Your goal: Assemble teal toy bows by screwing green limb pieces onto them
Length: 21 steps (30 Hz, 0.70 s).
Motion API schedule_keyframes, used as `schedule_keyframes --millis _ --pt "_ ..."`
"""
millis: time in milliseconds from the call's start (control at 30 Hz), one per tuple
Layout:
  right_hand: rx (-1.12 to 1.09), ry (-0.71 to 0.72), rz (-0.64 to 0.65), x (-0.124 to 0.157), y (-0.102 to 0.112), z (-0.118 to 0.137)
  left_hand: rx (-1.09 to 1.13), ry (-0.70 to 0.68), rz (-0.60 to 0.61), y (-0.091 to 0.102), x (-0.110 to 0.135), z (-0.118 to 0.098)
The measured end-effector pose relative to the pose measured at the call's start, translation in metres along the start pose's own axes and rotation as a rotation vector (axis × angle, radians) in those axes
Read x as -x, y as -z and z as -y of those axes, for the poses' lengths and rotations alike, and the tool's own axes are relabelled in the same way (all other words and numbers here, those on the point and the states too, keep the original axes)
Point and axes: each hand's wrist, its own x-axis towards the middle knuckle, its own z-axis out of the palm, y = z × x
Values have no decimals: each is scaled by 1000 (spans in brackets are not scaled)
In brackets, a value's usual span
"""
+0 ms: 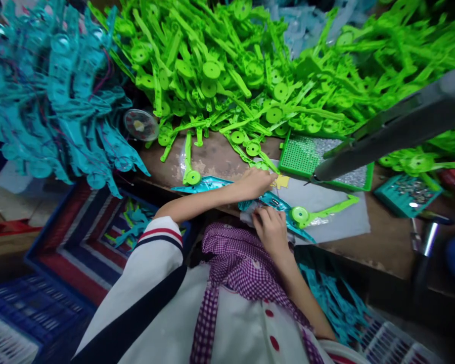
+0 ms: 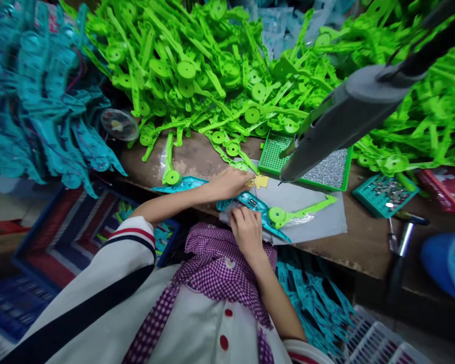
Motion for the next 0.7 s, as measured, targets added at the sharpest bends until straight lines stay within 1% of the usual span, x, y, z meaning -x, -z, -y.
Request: schedule_keyframes --millis 100,233,333,433,533,600,700 --pt "-54 -48 -3 1 -1 -3 76 -13 31 0 -6 1" --pt "-116 -116 -18 2 5 -10 202 -19 -15 -2 -6 19" --pt "-149 -156 -1 2 11 -13 229 -14 -50 -6 5 33" --pt "-260 -263 -1 -3 19 -20 234 4 -113 -15 24 37" --pt "-411 -352 37 -19 30 -33 237 25 -167 -24 41 33" --pt "-489 -349 110 -38 39 -44 249 58 -207 -29 49 28" --pt "-513 -322 221 -70 47 -57 291 90 -276 -34 57 23"
